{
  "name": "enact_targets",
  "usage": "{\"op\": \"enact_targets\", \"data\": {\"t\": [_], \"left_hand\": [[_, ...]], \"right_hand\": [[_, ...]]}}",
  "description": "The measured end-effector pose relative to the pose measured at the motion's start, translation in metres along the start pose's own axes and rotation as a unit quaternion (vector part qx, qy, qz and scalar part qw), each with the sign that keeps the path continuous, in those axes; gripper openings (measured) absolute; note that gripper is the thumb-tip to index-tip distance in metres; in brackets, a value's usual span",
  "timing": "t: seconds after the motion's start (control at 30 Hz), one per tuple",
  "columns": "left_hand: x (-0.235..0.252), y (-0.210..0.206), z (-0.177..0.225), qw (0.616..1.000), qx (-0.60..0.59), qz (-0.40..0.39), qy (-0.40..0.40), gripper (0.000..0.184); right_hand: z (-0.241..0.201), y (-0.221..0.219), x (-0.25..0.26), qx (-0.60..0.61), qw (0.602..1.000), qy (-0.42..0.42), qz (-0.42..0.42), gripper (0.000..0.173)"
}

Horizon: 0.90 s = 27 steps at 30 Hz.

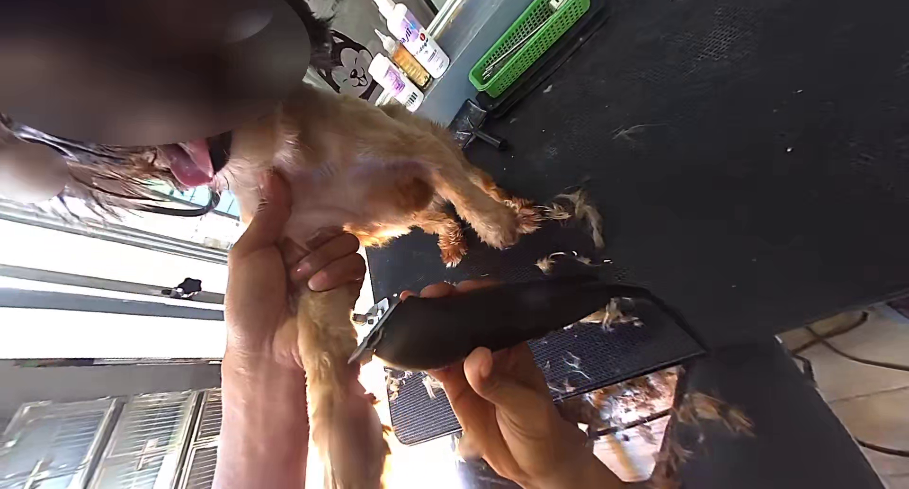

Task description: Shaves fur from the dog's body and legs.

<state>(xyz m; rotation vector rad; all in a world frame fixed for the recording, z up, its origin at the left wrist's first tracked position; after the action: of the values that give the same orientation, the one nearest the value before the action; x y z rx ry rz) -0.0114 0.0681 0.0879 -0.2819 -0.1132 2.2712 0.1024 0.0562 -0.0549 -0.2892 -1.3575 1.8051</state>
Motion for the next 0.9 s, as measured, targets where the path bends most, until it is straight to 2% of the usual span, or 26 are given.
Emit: {"op": "enact_targets", "data": {"t": [0.13,0.27,0.43,0.53,0.7,0.9], "left_hand": [[-0.007,0.002,0.001,0.999,-0.031,-0.02,0.001,0.047],[-0.013,0.004,-0.001,0.995,-0.075,-0.059,0.037,0.048],[-0.015,0.004,-0.004,0.995,-0.086,-0.044,0.027,0.046],[-0.013,0.005,-0.006,0.996,-0.084,-0.032,0.029,0.048],[-0.012,0.006,-0.005,0.997,-0.073,-0.026,0.031,0.048],[-0.014,0.012,-0.005,0.998,-0.052,0.003,0.03,0.045]], "right_hand": [[-0.002,-0.022,0.004,-0.081,0.993,-0.048,-0.073,0.045],[-0.009,-0.016,0.009,-0.06,0.99,-0.097,-0.086,0.042],[-0.022,0.003,-0.002,-0.052,0.998,0.018,-0.01,0.042],[-0.019,0.003,-0.009,-0.067,0.996,0.053,0.009,0.042],[-0.008,-0.01,-0.012,-0.096,0.994,0.056,-0.001,0.045],[-0.015,-0.027,0.003,-0.199,0.978,0.052,-0.037,0.045]]}}
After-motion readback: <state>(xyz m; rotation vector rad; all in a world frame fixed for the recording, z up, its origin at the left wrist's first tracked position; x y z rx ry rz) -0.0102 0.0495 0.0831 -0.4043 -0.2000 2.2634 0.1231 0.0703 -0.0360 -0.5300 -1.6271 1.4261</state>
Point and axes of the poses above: each hand's wrist, its own x-axis towards the middle knuckle, its own y-axis out of the back of the hand, z = x × y, the point moved 7 cm from there along x, towards the middle knuckle, and after that the axes turned 9 degrees about x, right-handed, at the moved point
